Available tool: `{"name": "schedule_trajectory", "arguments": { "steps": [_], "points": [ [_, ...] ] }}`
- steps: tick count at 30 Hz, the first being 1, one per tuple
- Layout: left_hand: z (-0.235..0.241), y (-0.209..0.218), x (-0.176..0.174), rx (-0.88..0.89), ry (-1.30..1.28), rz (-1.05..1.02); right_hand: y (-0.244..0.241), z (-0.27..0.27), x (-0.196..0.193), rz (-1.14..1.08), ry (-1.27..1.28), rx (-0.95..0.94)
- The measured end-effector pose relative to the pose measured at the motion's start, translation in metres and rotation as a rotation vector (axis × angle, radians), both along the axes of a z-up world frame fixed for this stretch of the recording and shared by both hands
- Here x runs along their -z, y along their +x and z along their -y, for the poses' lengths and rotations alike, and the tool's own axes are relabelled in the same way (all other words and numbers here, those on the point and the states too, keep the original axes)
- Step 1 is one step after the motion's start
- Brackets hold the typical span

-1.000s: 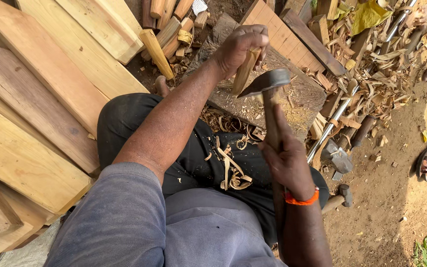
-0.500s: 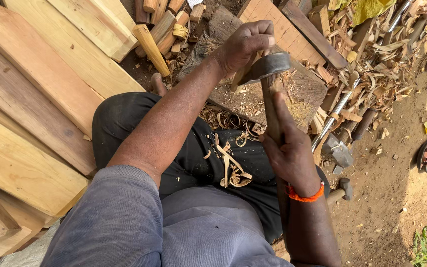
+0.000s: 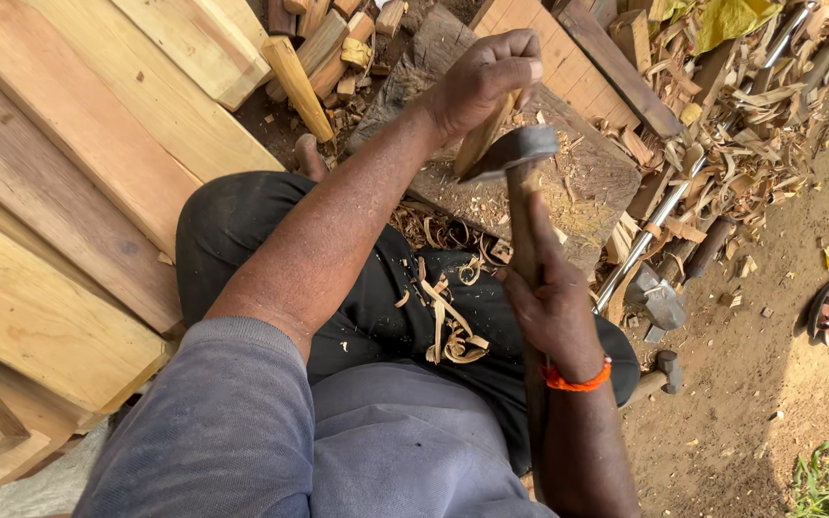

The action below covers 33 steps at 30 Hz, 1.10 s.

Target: The person sits on the ground and uses a hammer and chisel to carve a small wooden stick. They repeatedly strike the chisel to shape the wood, producing wood shavings that accumulate on their lap and the ground.

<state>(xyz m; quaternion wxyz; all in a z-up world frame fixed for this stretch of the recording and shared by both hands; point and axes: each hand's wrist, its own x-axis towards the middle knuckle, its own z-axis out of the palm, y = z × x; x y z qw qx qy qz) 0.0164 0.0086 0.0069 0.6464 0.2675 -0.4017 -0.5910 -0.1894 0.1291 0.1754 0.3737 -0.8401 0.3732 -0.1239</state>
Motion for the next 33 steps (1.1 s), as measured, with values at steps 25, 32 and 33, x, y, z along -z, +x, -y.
{"name": "schedule_trajectory", "arguments": {
  "steps": [25, 32, 33],
  "points": [
    [0.002, -0.007, 0.0, -0.084, -0.009, 0.145, -0.008, -0.004, -0.004, -0.098, -0.065, 0.098],
    [-0.005, 0.006, -0.007, -0.104, 0.328, -0.132, -0.039, -0.003, 0.032, -0.052, 0.314, 0.324],
    [-0.005, 0.006, -0.011, -0.077, 0.253, -0.13, -0.039, -0.001, 0.027, -0.082, 0.342, 0.35]
  ]
}}
